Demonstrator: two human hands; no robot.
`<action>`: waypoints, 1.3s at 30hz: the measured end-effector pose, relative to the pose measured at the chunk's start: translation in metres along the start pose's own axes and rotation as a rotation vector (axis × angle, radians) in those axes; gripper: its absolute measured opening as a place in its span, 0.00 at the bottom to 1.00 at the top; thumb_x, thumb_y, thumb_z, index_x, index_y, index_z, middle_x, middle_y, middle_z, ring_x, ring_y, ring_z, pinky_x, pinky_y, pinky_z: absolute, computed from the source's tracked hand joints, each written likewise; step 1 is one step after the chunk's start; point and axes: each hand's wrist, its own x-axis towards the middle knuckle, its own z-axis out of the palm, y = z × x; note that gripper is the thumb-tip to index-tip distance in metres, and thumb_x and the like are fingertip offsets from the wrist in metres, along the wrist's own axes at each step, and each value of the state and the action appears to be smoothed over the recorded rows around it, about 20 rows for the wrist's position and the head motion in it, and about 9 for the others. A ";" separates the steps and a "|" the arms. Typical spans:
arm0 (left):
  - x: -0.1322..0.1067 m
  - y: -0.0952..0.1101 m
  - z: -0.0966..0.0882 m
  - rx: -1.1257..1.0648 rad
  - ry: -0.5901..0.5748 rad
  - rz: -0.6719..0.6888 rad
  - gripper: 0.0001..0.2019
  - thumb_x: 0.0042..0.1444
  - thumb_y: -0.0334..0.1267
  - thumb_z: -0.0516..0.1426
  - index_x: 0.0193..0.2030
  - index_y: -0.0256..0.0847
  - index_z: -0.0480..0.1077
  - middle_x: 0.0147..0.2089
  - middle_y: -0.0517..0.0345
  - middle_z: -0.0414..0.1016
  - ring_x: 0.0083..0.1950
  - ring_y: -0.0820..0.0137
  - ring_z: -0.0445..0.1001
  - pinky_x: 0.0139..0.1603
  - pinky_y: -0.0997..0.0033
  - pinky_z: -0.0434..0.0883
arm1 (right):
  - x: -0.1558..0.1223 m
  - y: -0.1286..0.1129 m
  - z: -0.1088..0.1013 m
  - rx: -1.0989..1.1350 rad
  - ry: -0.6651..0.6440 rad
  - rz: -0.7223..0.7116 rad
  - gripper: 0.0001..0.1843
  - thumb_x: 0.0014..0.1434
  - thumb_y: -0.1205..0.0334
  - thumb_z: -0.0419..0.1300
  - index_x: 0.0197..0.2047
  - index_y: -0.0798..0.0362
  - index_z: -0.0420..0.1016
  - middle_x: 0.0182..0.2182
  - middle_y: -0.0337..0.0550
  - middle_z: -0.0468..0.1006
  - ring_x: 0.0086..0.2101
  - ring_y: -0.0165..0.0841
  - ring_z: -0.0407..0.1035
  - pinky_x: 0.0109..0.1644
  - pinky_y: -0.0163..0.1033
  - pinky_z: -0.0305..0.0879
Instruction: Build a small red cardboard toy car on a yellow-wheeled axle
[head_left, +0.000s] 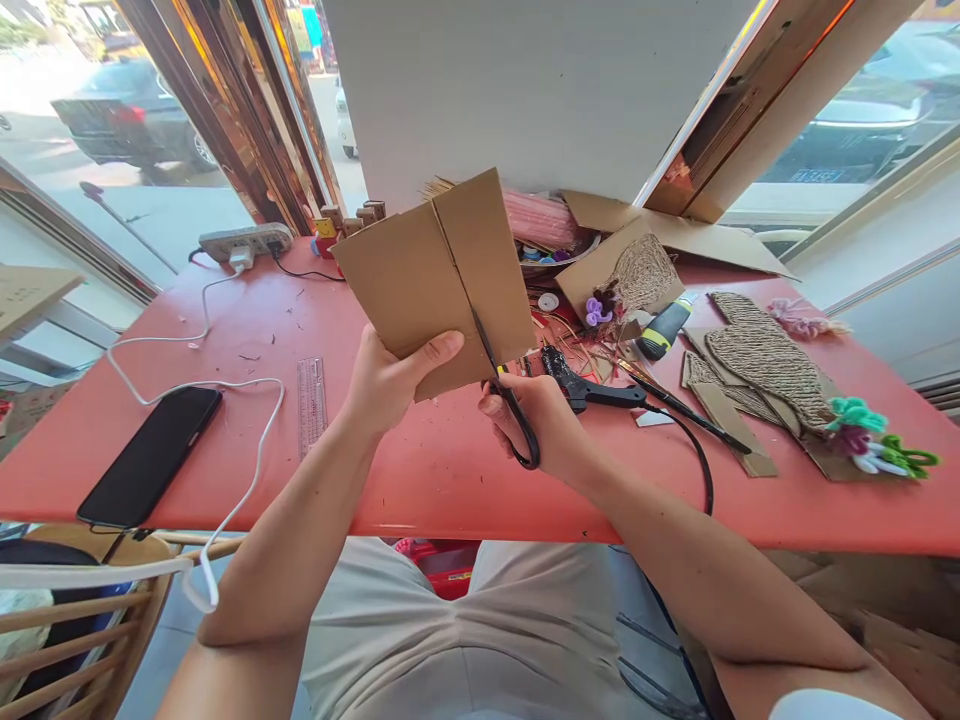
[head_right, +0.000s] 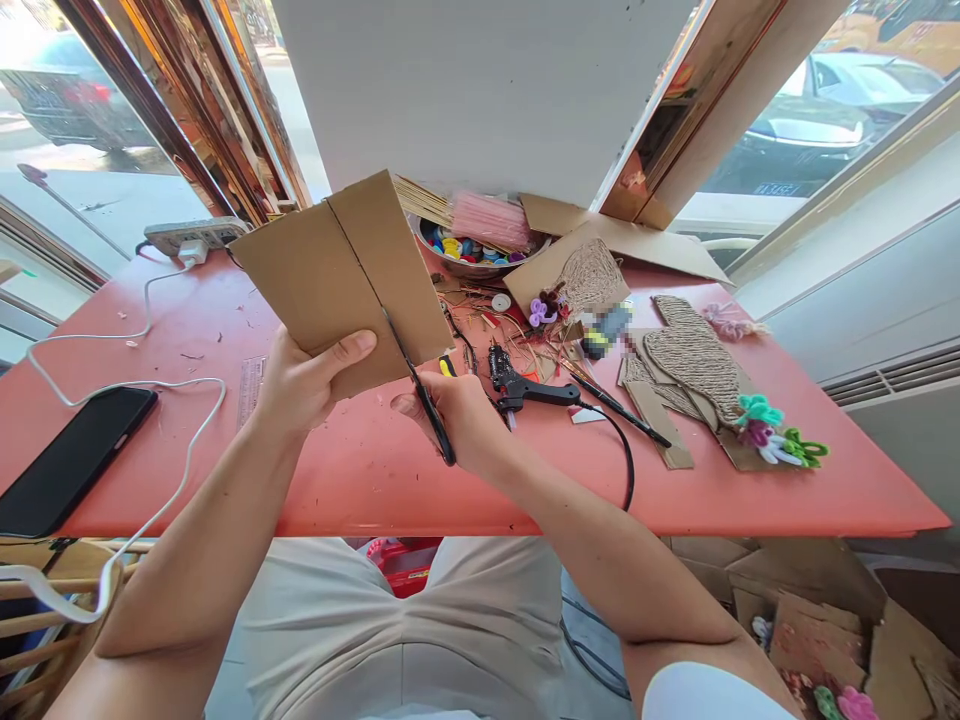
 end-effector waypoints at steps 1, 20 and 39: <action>0.001 0.000 0.000 -0.011 0.017 0.000 0.30 0.35 0.61 0.78 0.36 0.39 0.83 0.40 0.49 0.87 0.44 0.56 0.85 0.43 0.60 0.83 | 0.001 0.001 -0.001 -0.015 0.001 -0.007 0.35 0.57 0.21 0.56 0.24 0.45 0.58 0.13 0.31 0.59 0.16 0.29 0.55 0.21 0.37 0.49; 0.005 0.001 -0.009 0.055 0.084 0.097 0.35 0.38 0.61 0.77 0.49 0.42 0.81 0.41 0.51 0.87 0.48 0.53 0.85 0.48 0.56 0.83 | -0.004 -0.007 0.002 -0.071 -0.086 -0.041 0.40 0.60 0.16 0.47 0.21 0.44 0.52 0.16 0.34 0.58 0.20 0.29 0.53 0.25 0.39 0.49; 0.004 0.001 -0.003 0.004 0.044 0.052 0.27 0.37 0.56 0.78 0.39 0.42 0.81 0.43 0.51 0.87 0.46 0.56 0.85 0.47 0.59 0.82 | -0.006 -0.008 0.003 -0.005 -0.042 0.010 0.44 0.55 0.12 0.49 0.17 0.45 0.52 0.13 0.36 0.58 0.17 0.27 0.52 0.21 0.38 0.45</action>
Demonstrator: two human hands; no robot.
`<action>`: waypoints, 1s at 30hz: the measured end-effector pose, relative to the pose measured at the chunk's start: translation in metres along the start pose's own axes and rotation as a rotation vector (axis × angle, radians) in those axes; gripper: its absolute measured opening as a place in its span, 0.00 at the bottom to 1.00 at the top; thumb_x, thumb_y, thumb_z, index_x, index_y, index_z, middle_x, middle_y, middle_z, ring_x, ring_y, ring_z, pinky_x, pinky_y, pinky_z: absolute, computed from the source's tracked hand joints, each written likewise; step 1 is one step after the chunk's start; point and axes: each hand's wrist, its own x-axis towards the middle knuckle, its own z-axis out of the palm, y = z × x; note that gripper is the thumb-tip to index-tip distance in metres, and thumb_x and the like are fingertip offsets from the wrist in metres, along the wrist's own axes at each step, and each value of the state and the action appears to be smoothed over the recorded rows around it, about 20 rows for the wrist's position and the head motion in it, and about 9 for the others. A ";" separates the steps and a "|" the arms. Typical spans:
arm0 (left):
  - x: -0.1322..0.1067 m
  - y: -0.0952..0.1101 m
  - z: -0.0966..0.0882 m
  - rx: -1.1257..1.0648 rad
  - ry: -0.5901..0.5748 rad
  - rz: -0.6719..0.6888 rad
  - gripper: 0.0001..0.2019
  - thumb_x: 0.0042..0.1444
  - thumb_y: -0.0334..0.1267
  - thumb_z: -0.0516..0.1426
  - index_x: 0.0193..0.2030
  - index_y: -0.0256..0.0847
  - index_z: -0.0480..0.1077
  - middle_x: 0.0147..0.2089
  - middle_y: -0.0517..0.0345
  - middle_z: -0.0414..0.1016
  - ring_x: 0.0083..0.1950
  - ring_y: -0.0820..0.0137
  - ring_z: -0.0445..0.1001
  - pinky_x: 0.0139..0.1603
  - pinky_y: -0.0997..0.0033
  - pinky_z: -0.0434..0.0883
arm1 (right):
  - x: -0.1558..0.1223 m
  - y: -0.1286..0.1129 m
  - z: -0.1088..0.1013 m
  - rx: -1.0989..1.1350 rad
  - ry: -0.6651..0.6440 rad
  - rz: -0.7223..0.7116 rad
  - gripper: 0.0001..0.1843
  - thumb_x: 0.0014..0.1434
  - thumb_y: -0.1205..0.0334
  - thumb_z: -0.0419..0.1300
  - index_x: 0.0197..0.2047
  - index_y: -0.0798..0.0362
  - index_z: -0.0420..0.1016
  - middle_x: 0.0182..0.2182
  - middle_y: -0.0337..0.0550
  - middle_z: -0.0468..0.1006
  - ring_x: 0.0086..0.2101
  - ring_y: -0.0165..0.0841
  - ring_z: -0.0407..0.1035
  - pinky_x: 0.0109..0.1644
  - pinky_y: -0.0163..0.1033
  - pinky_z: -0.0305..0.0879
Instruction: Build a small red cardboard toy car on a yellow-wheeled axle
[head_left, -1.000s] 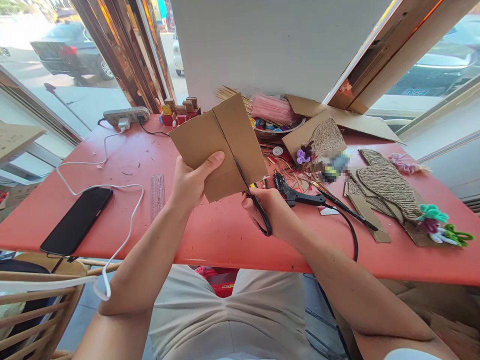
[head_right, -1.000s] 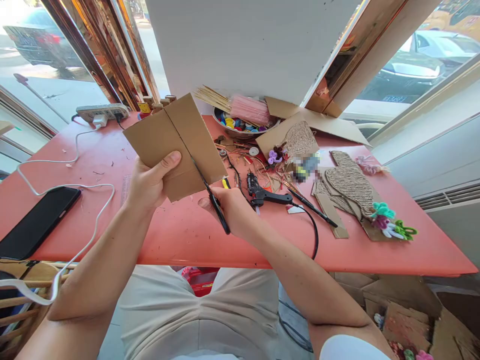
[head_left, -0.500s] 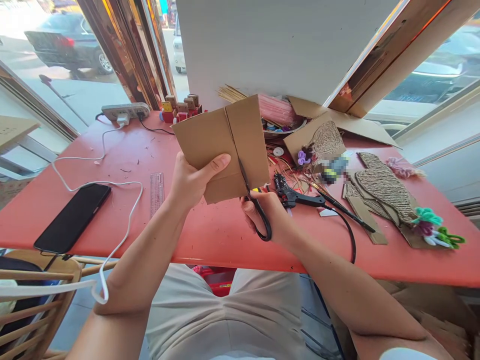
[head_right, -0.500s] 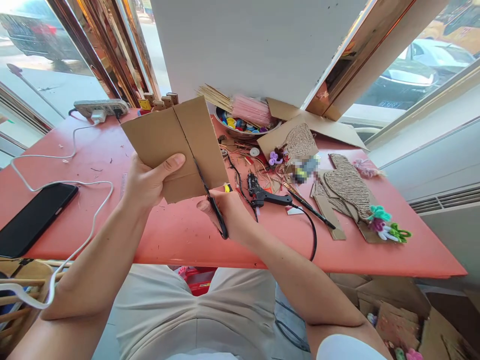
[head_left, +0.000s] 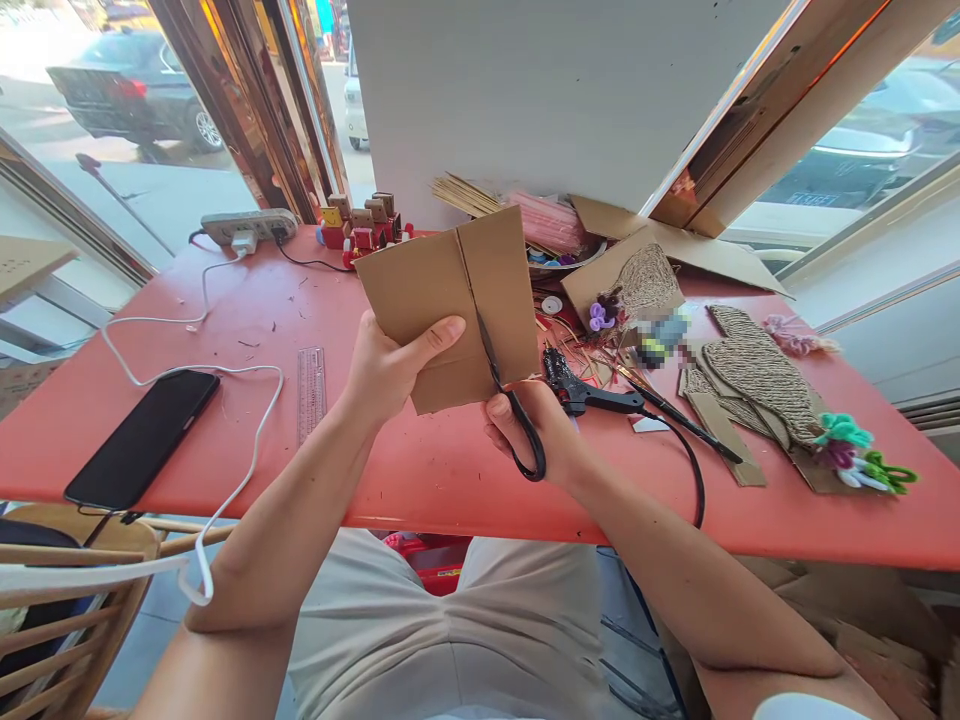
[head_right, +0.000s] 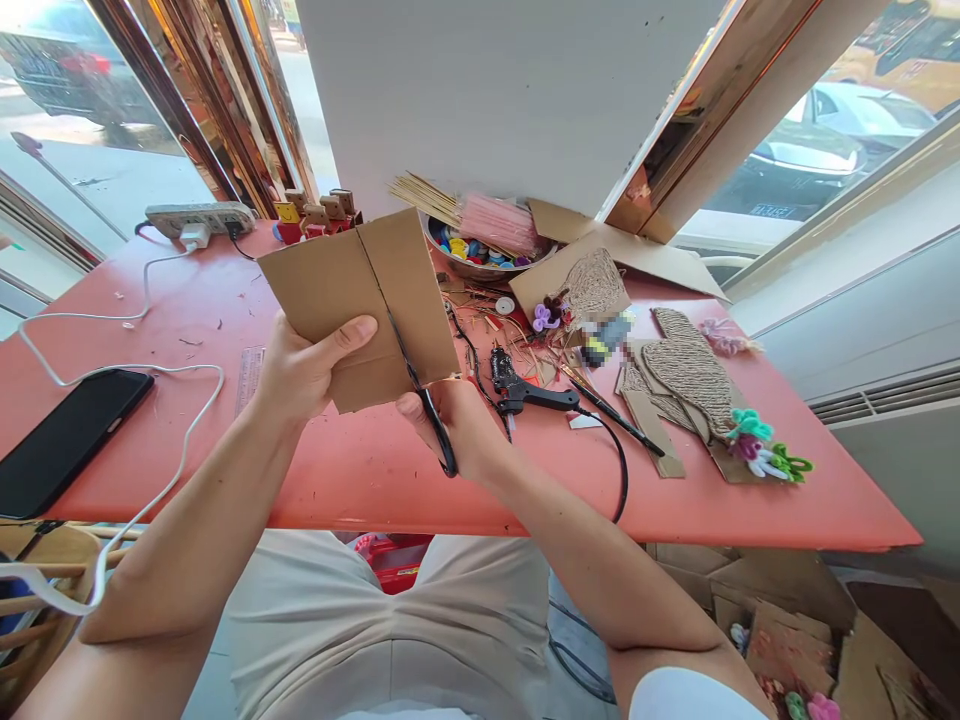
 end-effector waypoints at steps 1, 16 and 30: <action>0.000 0.000 0.001 0.001 0.002 0.001 0.27 0.37 0.56 0.78 0.39 0.42 0.81 0.42 0.51 0.87 0.46 0.56 0.84 0.47 0.59 0.82 | 0.000 0.000 0.000 -0.001 0.004 0.000 0.44 0.54 0.11 0.49 0.17 0.45 0.54 0.12 0.37 0.59 0.17 0.27 0.53 0.21 0.38 0.46; -0.002 0.002 0.002 0.015 0.000 -0.004 0.26 0.38 0.56 0.78 0.38 0.42 0.80 0.39 0.52 0.86 0.44 0.57 0.84 0.44 0.60 0.81 | 0.005 0.000 0.003 0.098 0.045 0.074 0.43 0.45 0.12 0.59 0.15 0.47 0.60 0.12 0.38 0.63 0.15 0.27 0.56 0.19 0.36 0.50; -0.004 -0.001 0.003 0.022 -0.010 -0.002 0.25 0.39 0.56 0.77 0.37 0.42 0.80 0.40 0.52 0.86 0.44 0.57 0.84 0.43 0.59 0.82 | 0.008 0.002 0.003 0.131 0.097 0.101 0.40 0.43 0.18 0.65 0.14 0.47 0.60 0.10 0.37 0.63 0.13 0.27 0.57 0.17 0.36 0.53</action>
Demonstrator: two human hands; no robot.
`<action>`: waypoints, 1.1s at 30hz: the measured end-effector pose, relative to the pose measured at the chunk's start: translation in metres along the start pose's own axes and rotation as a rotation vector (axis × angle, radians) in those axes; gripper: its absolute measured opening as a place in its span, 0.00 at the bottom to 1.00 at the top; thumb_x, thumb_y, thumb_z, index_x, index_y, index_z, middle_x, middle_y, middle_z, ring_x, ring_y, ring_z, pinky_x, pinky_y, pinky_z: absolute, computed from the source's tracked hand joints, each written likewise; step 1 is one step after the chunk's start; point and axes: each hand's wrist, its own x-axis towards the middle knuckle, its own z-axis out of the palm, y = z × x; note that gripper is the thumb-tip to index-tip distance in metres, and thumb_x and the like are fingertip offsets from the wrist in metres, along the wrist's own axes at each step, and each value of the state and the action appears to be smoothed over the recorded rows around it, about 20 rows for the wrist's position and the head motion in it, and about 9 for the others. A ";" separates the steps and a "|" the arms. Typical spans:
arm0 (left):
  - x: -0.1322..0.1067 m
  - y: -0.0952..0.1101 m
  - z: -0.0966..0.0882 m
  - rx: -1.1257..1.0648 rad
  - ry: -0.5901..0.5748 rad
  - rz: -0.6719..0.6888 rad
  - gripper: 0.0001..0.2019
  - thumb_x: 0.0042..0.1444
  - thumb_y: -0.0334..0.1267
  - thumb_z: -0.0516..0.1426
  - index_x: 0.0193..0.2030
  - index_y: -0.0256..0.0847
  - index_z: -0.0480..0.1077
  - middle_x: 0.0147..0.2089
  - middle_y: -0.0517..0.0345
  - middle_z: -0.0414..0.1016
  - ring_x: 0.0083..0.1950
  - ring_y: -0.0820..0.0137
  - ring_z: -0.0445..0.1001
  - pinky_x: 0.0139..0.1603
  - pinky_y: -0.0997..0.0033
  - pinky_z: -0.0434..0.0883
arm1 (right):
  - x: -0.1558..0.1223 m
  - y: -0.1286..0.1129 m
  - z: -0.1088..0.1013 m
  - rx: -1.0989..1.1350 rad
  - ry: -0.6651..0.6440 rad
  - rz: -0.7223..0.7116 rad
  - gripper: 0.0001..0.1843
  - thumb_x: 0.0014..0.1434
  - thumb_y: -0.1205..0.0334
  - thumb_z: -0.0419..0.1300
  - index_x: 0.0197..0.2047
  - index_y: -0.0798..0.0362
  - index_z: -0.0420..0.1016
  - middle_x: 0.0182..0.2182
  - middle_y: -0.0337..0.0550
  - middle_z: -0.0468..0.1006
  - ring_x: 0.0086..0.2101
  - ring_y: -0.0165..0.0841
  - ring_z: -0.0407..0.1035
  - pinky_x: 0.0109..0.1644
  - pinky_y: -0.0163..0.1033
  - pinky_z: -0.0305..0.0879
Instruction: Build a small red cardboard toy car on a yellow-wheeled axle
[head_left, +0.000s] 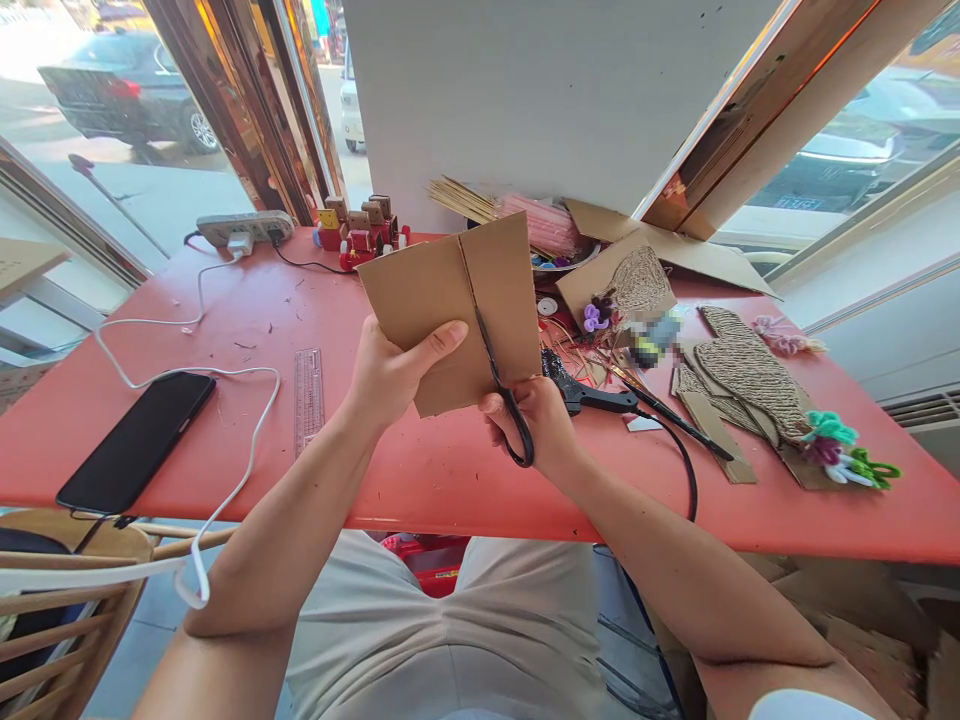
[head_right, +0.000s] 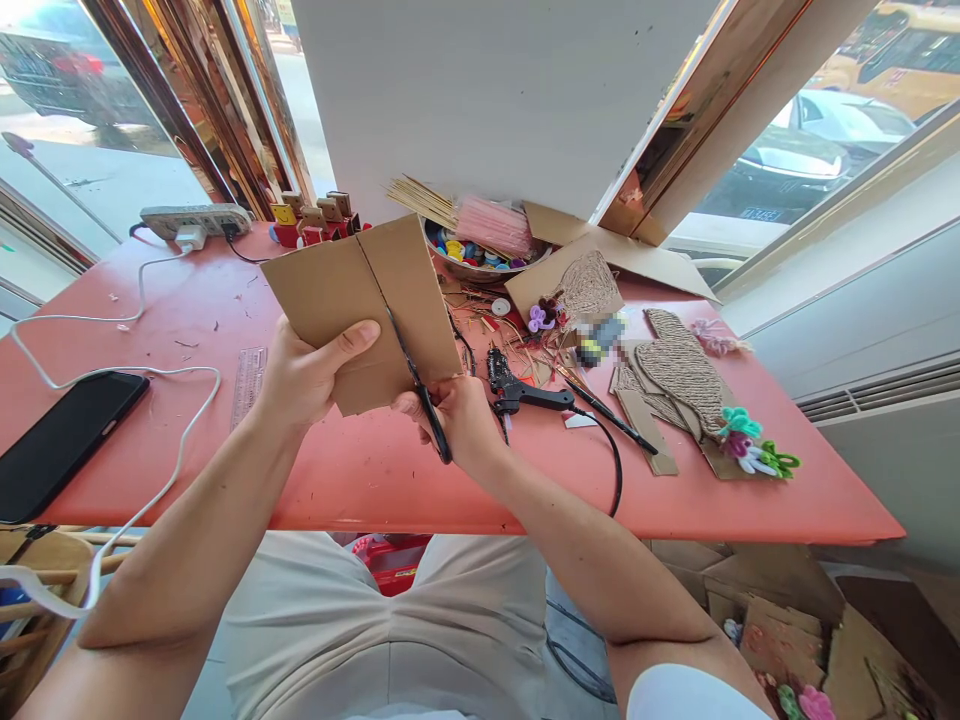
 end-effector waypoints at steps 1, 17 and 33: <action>0.000 0.000 0.000 -0.001 0.001 -0.001 0.25 0.40 0.56 0.77 0.37 0.42 0.80 0.40 0.52 0.86 0.44 0.57 0.84 0.43 0.60 0.82 | 0.000 0.001 0.000 -0.007 0.008 0.018 0.41 0.42 0.18 0.65 0.13 0.47 0.60 0.10 0.37 0.62 0.12 0.27 0.57 0.17 0.36 0.52; -0.003 0.004 0.005 -0.053 0.011 -0.049 0.24 0.37 0.54 0.78 0.36 0.40 0.82 0.39 0.53 0.87 0.41 0.61 0.83 0.40 0.65 0.81 | -0.003 -0.002 0.000 0.058 -0.017 -0.048 0.45 0.41 0.12 0.63 0.10 0.48 0.61 0.09 0.39 0.60 0.13 0.26 0.55 0.18 0.36 0.47; 0.008 0.000 -0.005 -0.134 0.148 -0.094 0.29 0.31 0.56 0.79 0.36 0.39 0.82 0.41 0.50 0.87 0.42 0.56 0.86 0.44 0.58 0.85 | -0.001 -0.004 -0.012 0.071 -0.278 0.045 0.40 0.47 0.18 0.63 0.16 0.47 0.59 0.11 0.34 0.62 0.11 0.26 0.54 0.13 0.34 0.47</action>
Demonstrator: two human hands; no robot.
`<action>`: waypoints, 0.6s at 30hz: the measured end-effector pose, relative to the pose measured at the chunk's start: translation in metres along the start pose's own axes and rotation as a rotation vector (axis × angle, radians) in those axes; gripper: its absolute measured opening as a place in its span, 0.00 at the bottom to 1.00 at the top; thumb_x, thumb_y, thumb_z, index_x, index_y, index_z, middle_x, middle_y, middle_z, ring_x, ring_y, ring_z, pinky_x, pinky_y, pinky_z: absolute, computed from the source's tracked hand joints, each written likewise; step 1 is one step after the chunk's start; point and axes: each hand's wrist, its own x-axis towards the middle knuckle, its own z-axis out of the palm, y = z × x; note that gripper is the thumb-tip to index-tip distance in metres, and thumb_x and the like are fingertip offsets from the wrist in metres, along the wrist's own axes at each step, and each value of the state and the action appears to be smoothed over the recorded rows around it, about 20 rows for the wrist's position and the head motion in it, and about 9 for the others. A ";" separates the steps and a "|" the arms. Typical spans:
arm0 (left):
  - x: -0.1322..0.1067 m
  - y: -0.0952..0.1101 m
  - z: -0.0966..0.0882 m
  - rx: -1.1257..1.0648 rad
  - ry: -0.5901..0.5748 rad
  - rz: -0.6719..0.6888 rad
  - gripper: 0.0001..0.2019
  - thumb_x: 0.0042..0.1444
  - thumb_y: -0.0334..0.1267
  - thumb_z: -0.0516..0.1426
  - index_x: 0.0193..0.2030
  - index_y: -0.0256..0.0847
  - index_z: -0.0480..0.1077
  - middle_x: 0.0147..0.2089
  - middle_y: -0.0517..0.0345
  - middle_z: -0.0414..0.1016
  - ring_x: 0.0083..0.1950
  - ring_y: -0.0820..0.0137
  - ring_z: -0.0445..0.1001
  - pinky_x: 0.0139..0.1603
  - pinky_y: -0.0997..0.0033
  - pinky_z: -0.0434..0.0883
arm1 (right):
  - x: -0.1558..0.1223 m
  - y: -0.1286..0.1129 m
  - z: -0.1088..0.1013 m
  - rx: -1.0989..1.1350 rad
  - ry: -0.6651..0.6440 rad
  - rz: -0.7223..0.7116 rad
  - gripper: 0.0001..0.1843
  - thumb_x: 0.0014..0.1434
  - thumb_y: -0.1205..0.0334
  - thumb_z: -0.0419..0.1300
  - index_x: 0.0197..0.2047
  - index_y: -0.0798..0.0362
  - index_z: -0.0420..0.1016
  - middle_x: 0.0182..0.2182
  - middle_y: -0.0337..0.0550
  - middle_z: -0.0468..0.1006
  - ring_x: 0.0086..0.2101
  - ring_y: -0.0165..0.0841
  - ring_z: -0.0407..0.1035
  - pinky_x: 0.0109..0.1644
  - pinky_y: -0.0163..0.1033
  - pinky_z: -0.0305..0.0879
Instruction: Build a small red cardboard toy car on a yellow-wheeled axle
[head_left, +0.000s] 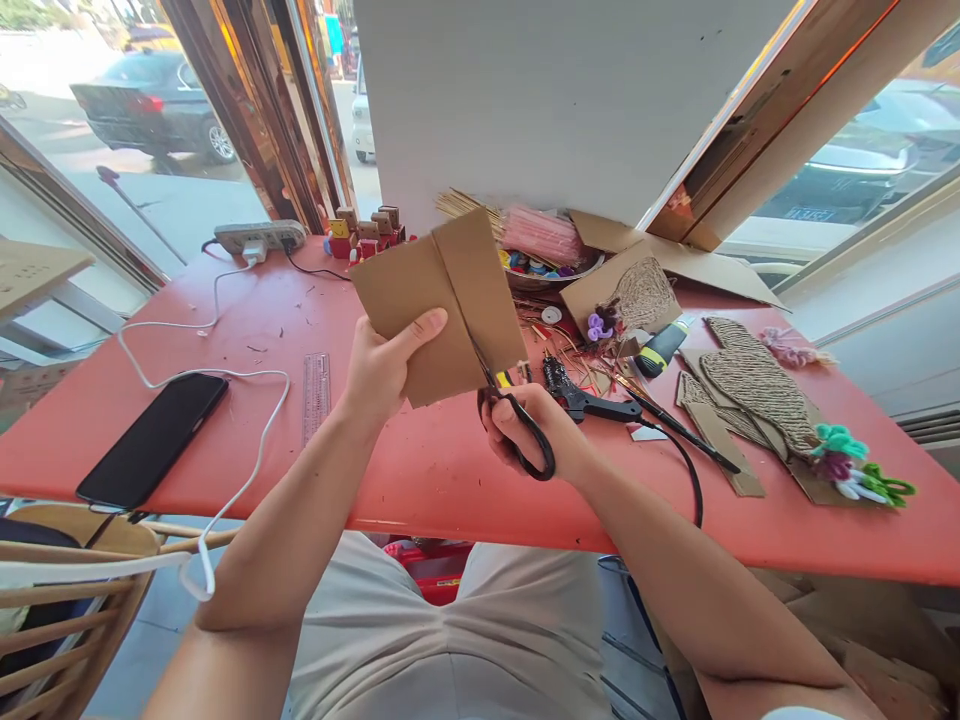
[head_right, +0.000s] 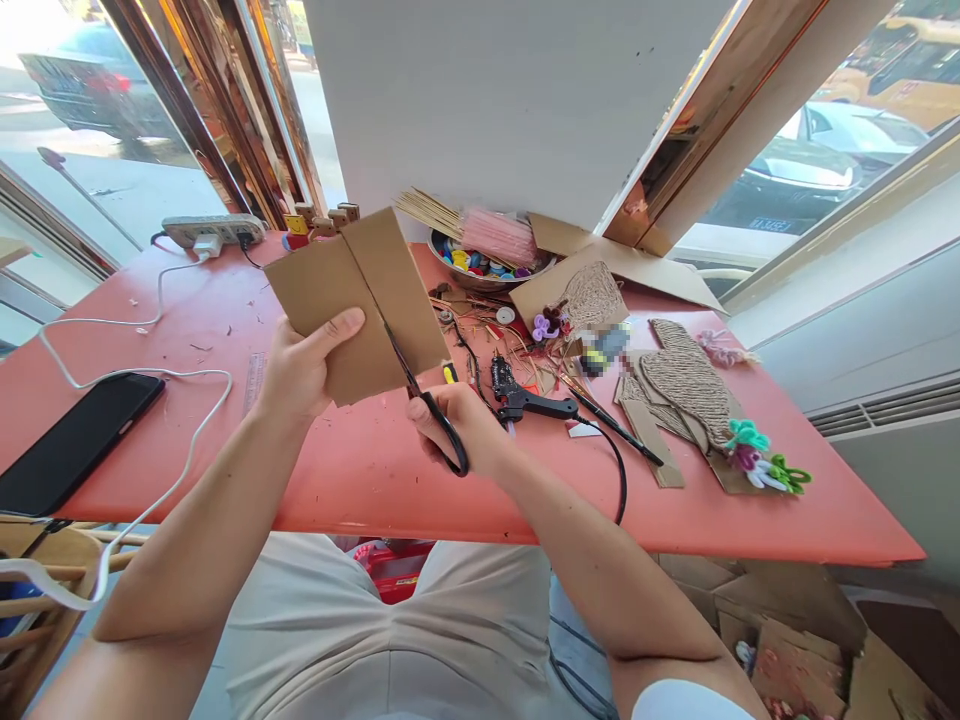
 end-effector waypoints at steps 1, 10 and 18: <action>0.003 0.000 -0.003 -0.018 0.023 0.008 0.30 0.31 0.56 0.79 0.37 0.39 0.82 0.42 0.50 0.87 0.43 0.55 0.86 0.45 0.56 0.85 | -0.003 -0.002 -0.006 -0.024 -0.053 0.005 0.39 0.50 0.20 0.64 0.17 0.47 0.59 0.11 0.34 0.62 0.11 0.25 0.54 0.13 0.34 0.47; 0.002 -0.003 -0.004 0.033 -0.049 0.003 0.31 0.32 0.57 0.79 0.41 0.40 0.82 0.43 0.49 0.88 0.47 0.50 0.87 0.44 0.54 0.86 | -0.014 -0.028 -0.053 -0.159 0.266 -0.267 0.36 0.51 0.27 0.70 0.16 0.47 0.63 0.12 0.35 0.65 0.14 0.27 0.57 0.18 0.36 0.56; -0.013 -0.006 0.011 0.143 -0.193 -0.089 0.29 0.30 0.56 0.79 0.36 0.40 0.81 0.38 0.52 0.87 0.42 0.55 0.86 0.40 0.60 0.84 | -0.001 -0.021 -0.033 -0.170 0.537 -0.297 0.35 0.43 0.30 0.74 0.20 0.48 0.61 0.17 0.31 0.58 0.21 0.26 0.53 0.23 0.35 0.54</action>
